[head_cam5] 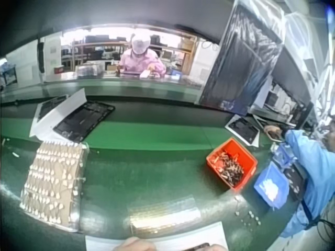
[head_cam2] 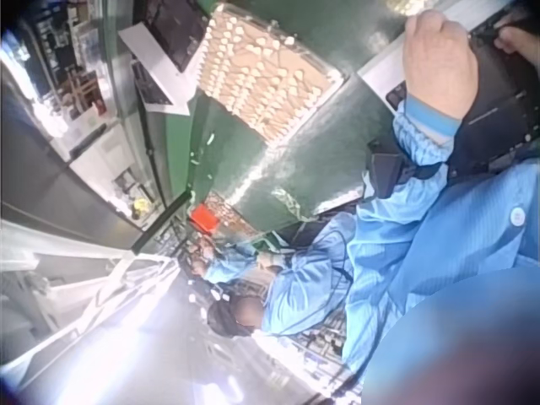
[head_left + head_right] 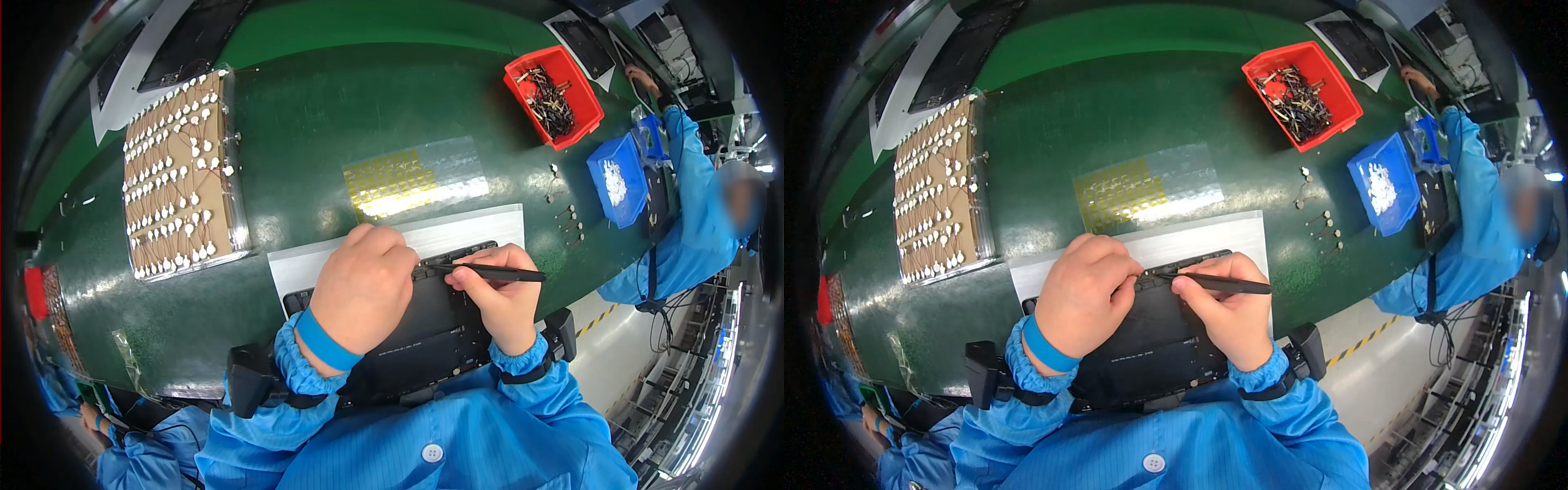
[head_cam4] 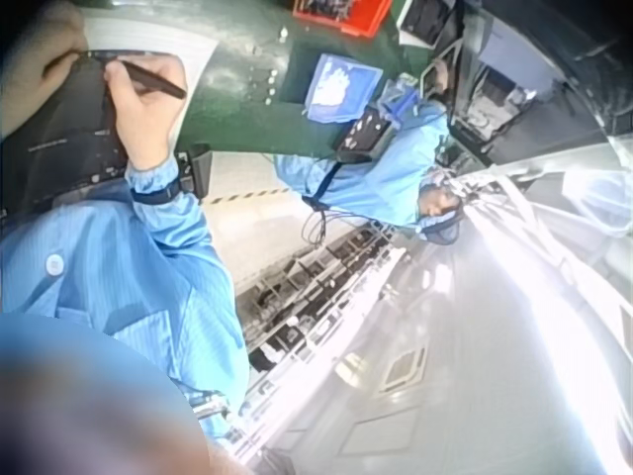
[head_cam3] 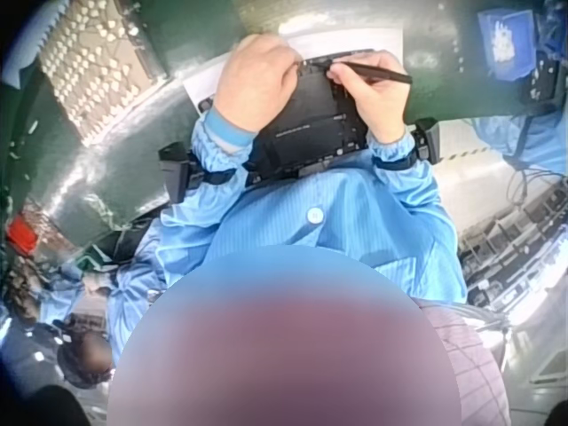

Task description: The person assembles circuit board parts and adhesive labels into a laptop chassis using an electric screwdriver and tweezers, securing the components with small screws.

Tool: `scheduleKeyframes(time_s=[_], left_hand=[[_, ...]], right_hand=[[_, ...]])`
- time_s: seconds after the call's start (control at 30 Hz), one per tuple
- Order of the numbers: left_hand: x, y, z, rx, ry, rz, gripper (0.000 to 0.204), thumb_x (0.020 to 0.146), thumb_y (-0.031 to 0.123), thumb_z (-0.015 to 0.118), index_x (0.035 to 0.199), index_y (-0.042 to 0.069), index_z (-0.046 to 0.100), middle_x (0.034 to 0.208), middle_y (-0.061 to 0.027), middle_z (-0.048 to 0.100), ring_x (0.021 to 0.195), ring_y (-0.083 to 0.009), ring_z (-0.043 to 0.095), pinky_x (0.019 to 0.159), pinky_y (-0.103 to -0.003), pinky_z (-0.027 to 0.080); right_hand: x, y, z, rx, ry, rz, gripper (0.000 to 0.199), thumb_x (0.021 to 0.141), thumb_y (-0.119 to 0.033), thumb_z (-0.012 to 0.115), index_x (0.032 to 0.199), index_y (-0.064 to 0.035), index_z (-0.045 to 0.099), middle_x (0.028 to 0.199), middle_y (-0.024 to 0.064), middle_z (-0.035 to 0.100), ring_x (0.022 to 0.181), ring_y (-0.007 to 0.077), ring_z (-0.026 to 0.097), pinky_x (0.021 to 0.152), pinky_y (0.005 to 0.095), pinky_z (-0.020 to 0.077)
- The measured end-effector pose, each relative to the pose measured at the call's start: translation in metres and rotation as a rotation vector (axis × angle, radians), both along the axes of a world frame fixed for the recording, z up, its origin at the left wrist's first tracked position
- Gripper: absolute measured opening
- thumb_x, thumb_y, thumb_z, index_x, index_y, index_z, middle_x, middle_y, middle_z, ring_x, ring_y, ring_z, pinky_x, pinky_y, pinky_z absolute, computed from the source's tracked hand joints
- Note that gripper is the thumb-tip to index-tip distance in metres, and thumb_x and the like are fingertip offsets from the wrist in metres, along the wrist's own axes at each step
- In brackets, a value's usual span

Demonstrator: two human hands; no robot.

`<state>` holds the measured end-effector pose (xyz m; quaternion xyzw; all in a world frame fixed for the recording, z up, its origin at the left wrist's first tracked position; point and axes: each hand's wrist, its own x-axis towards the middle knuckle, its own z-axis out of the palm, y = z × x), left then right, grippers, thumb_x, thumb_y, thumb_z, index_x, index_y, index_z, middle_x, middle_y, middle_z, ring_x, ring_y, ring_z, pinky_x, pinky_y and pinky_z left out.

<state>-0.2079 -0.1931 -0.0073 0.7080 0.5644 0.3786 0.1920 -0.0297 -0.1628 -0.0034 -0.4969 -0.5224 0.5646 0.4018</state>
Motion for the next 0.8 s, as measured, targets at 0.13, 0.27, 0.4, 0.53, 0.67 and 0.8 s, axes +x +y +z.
scheduleKeyframes(time_s=[0.13,0.27,0.4,0.53,0.67,0.8], left_hand=[[-0.005,-0.008,0.008,-0.023,0.028,-0.015,0.018,0.060,-0.005,0.062,0.076,0.004,0.063,0.078,-0.0077,0.055,0.077,-0.0273,0.053,0.067,-0.035,0.046],[-0.003,-0.007,0.005,-0.027,0.104,-0.043,0.021,0.057,-0.006,0.061,0.075,0.005,0.065,0.077,-0.0062,0.055,0.077,-0.0252,0.053,0.067,-0.033,0.046],[0.002,-0.004,0.002,-0.016,0.111,-0.040,0.021,0.057,-0.006,0.060,0.075,0.004,0.065,0.076,-0.0058,0.054,0.076,-0.0246,0.053,0.068,-0.033,0.046],[-0.001,-0.005,0.005,-0.003,0.119,-0.018,0.023,0.057,-0.006,0.061,0.078,0.003,0.062,0.081,-0.0075,0.054,0.079,-0.0270,0.052,0.069,-0.034,0.046],[-0.004,-0.006,0.017,-0.014,0.173,0.134,0.031,0.059,-0.003,0.063,0.089,0.002,0.057,0.088,-0.0105,0.053,0.083,-0.0303,0.051,0.073,-0.037,0.045],[-0.002,-0.009,0.016,-0.068,0.258,0.147,0.033,0.060,0.001,0.066,0.092,0.002,0.055,0.088,-0.0113,0.052,0.083,-0.0306,0.051,0.073,-0.038,0.044]], right_hand=[[-0.007,-0.002,0.003,0.002,0.006,0.032,0.021,0.071,0.001,0.071,0.074,-0.0013,0.051,0.078,0.0094,0.064,0.068,0.0094,0.058,0.061,0.0216,0.0472],[-0.007,-0.002,0.002,0.016,-0.001,0.034,0.019,0.072,0.001,0.071,0.077,-0.0003,0.053,0.078,0.0094,0.064,0.070,0.0101,0.059,0.061,0.0214,0.0477],[-0.003,-0.001,-0.003,0.056,-0.007,0.036,0.018,0.072,0.002,0.070,0.078,0.0000,0.053,0.078,0.0098,0.063,0.070,0.0107,0.060,0.062,0.0217,0.0481],[-0.004,-0.002,-0.003,0.068,0.043,0.027,0.018,0.072,0.001,0.070,0.078,0.0002,0.053,0.079,0.0096,0.062,0.070,0.0107,0.059,0.061,0.0217,0.0479],[0.000,-0.002,-0.006,0.216,-0.138,0.161,0.020,0.074,0.005,0.067,0.079,0.0017,0.048,0.085,0.0149,0.060,0.072,0.0174,0.062,0.065,0.0272,0.0521],[-0.003,-0.003,-0.002,0.076,-0.090,0.077,0.020,0.073,0.004,0.068,0.078,0.0009,0.049,0.084,0.0142,0.062,0.075,0.0161,0.061,0.067,0.0264,0.0506]])
